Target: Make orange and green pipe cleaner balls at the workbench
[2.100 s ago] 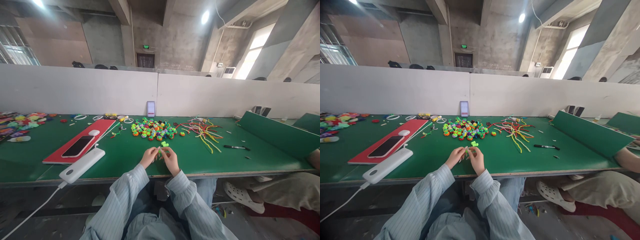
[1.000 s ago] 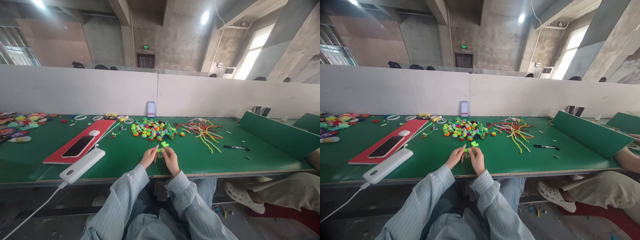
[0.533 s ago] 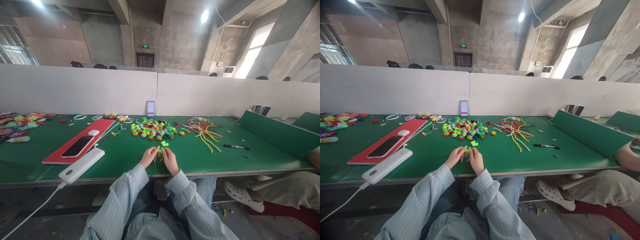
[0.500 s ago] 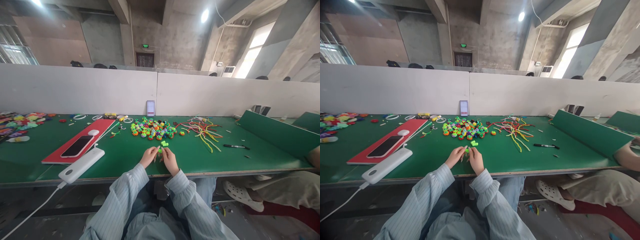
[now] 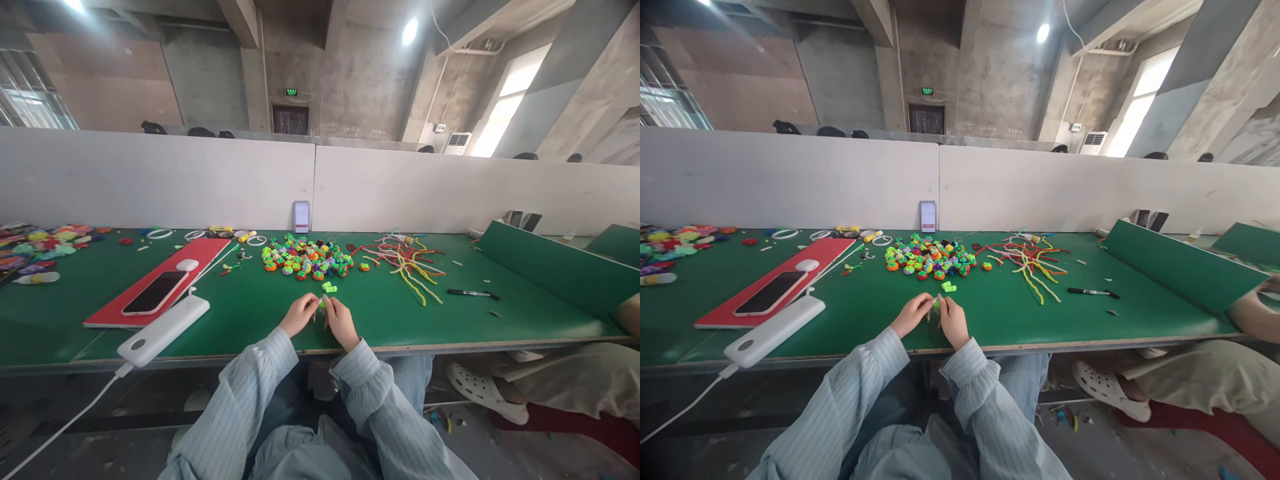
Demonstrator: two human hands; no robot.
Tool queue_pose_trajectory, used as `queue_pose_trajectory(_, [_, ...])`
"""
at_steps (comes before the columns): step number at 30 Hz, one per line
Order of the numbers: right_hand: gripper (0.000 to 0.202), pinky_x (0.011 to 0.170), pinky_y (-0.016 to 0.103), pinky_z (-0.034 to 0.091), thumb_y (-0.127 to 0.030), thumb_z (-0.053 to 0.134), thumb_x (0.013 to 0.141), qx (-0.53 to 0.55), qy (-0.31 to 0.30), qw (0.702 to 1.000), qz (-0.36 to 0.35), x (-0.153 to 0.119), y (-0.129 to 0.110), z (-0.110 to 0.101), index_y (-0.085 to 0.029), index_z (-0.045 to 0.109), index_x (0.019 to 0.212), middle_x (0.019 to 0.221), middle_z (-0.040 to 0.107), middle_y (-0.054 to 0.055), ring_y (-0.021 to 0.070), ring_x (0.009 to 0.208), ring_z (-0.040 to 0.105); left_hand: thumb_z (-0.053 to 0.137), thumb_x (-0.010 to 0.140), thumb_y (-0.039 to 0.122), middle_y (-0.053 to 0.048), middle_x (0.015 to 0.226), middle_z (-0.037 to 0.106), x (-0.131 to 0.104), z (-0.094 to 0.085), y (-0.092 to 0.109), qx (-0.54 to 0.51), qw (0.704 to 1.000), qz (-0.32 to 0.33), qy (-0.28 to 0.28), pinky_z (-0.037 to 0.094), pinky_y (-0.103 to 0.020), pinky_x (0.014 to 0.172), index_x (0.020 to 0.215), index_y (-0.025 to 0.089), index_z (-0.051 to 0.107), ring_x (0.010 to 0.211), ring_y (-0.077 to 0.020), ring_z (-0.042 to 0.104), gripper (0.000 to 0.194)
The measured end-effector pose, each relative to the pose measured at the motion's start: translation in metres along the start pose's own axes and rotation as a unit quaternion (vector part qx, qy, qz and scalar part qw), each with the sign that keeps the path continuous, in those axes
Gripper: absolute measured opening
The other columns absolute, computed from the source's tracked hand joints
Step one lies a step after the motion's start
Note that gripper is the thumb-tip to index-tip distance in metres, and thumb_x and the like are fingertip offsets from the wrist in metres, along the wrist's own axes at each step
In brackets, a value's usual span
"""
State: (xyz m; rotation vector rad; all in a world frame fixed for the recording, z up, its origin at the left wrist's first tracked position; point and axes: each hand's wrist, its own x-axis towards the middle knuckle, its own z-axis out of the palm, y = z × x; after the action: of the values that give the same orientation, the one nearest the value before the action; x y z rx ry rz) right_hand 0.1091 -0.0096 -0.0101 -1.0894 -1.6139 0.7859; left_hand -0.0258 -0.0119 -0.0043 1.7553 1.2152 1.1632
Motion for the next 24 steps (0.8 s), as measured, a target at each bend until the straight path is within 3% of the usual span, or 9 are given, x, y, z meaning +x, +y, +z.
queue_pose_trajectory(6, [0.03, 0.039, 0.023, 0.041, -0.048, 0.043, 0.082, 0.042, 0.004, 0.999, 0.003, -0.0001, 0.0025, 0.0023, -0.021, 0.049, 0.074, 0.059, 0.055, -0.002, 0.0112, 0.038, 0.05, 0.037, 0.083, 0.051, 0.006, 0.044, 0.038, 0.0007, 0.0012, 0.0029, -0.023, 0.998, -0.027, 0.056, 0.035, -0.022, 0.048, 0.057, 0.019, 0.042, 0.043, -0.0102, 0.043, 0.042])
queue_pose_trajectory(11, [0.028, 0.038, 0.022, 0.042, -0.047, 0.048, 0.08, 0.067, 0.007, 0.998, 0.004, 0.0004, 0.0032, 0.003, -0.019, 0.052, 0.08, 0.078, 0.06, 0.003, 0.0099, 0.041, 0.054, 0.04, 0.08, 0.055, 0.007, 0.041, 0.036, 0.0016, 0.0017, 0.0006, -0.024, 0.997, -0.048, 0.052, 0.033, -0.022, 0.044, 0.055, 0.02, 0.041, 0.04, -0.0099, 0.041, 0.044])
queue_pose_trajectory(15, [0.031, 0.035, 0.022, 0.04, -0.049, 0.045, 0.081, 0.077, 0.019, 0.997, 0.024, 0.0014, 0.0039, 0.0033, -0.019, 0.051, 0.081, 0.07, 0.059, 0.002, 0.0105, 0.038, 0.053, 0.042, 0.08, 0.055, 0.008, 0.042, 0.036, 0.0005, 0.0018, 0.0027, -0.044, 0.997, -0.042, 0.043, 0.035, -0.021, 0.043, 0.061, 0.02, 0.042, 0.039, -0.0097, 0.04, 0.039])
queue_pose_trajectory(19, [0.037, 0.035, 0.022, 0.04, -0.051, 0.043, 0.082, 0.083, 0.01, 0.996, 0.033, 0.002, 0.0025, 0.0031, -0.019, 0.049, 0.064, 0.054, 0.055, -0.001, 0.0113, 0.036, 0.051, 0.044, 0.079, 0.054, 0.008, 0.044, 0.037, -0.0002, 0.0019, 0.0036, -0.052, 0.997, -0.035, 0.044, 0.035, -0.02, 0.042, 0.065, 0.02, 0.043, 0.039, -0.0092, 0.04, 0.037])
queue_pose_trajectory(24, [0.036, 0.035, 0.021, 0.04, -0.052, 0.045, 0.081, 0.1, 0.01, 0.995, 0.03, 0.0018, 0.0013, 0.0033, -0.019, 0.048, 0.066, 0.057, 0.055, -0.002, 0.0102, 0.036, 0.051, 0.041, 0.081, 0.054, 0.007, 0.043, 0.039, -0.0003, 0.0023, 0.0026, -0.032, 0.998, -0.039, 0.031, 0.035, -0.02, 0.043, 0.063, 0.02, 0.044, 0.039, -0.0092, 0.042, 0.038])
